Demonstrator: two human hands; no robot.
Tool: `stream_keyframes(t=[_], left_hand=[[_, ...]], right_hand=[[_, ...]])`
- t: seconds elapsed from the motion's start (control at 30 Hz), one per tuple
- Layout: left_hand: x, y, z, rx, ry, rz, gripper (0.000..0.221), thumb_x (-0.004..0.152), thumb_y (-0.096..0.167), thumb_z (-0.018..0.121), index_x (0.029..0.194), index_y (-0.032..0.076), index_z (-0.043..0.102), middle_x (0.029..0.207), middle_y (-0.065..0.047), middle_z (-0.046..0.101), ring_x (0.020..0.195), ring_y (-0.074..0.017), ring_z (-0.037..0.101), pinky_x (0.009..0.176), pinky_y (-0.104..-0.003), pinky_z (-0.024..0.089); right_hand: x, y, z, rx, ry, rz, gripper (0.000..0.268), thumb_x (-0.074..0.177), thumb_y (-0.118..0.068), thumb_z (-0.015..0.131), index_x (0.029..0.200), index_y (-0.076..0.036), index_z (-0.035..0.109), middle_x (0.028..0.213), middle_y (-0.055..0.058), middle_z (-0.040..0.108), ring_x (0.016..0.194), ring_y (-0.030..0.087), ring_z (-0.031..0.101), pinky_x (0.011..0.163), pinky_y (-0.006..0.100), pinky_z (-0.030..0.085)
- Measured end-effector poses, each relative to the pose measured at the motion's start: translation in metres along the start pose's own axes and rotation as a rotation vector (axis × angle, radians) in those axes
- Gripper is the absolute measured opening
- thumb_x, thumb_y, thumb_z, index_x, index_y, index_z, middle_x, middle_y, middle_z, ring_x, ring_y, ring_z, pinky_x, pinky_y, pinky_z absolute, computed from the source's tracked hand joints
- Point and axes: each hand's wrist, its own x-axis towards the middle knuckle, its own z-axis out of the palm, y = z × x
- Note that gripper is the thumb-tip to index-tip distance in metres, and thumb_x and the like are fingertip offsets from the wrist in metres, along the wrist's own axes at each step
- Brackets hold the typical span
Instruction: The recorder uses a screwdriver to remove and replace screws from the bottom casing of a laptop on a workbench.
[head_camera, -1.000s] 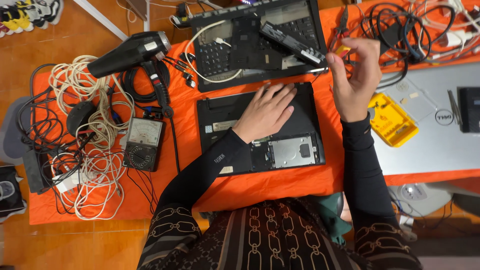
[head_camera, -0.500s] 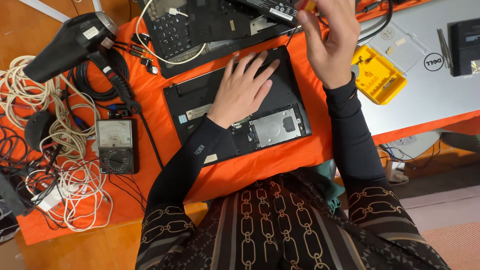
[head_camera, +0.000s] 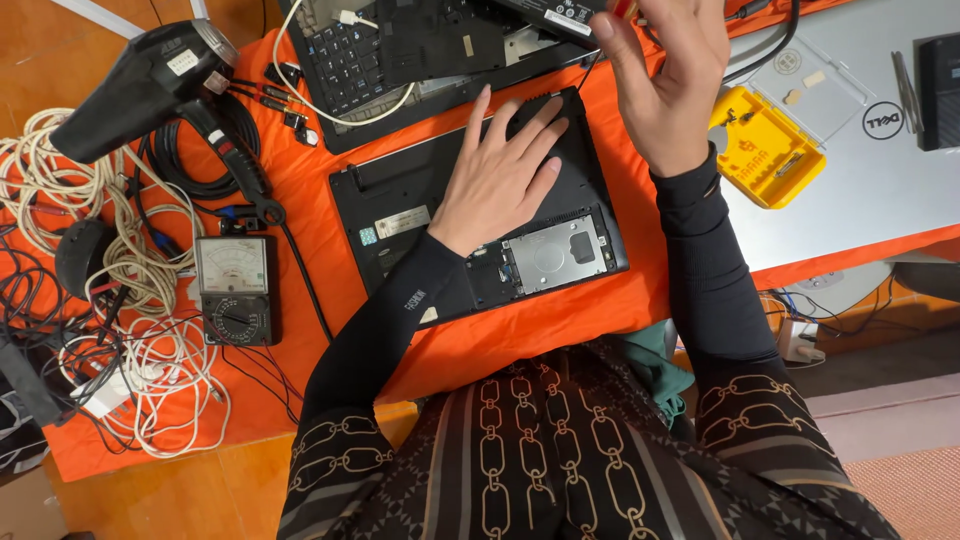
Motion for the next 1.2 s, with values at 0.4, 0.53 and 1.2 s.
stream_keyframes(t=[0.4,0.53,1.2], left_hand=[[0.007,0.006,-0.011,-0.03,-0.049,0.025,0.046,0.107,0.028,0.053,0.148,0.007,0.055,0.154,-0.009,0.05,0.135,-0.0382,0.044,0.124,-0.06,0.021],[0.008,0.007,-0.011,-0.025,-0.06,0.0,0.046,0.107,0.028,0.053,0.149,0.008,0.055,0.155,-0.009,0.049,0.139,-0.0382,0.043,0.124,-0.06,0.021],[0.01,-0.011,-0.003,-0.113,-0.184,-0.085,0.048,0.11,0.034,0.052,0.154,0.016,0.052,0.157,-0.005,0.048,0.148,-0.0334,0.035,0.125,-0.064,0.024]], right_hand=[[0.012,-0.009,-0.008,0.082,-0.015,-0.078,0.033,0.098,-0.003,0.084,0.126,-0.002,0.066,0.114,0.017,0.063,0.104,0.029,0.059,0.091,0.038,0.049],[0.007,-0.008,-0.013,0.183,-0.023,0.008,0.027,0.103,0.006,0.079,0.125,-0.004,0.067,0.116,0.013,0.064,0.106,0.024,0.061,0.092,0.036,0.051],[-0.019,0.014,-0.018,0.228,0.028,0.408,0.024,0.127,0.009,0.058,0.146,-0.002,0.048,0.118,0.021,0.062,0.099,0.025,0.065,0.088,0.031,0.054]])
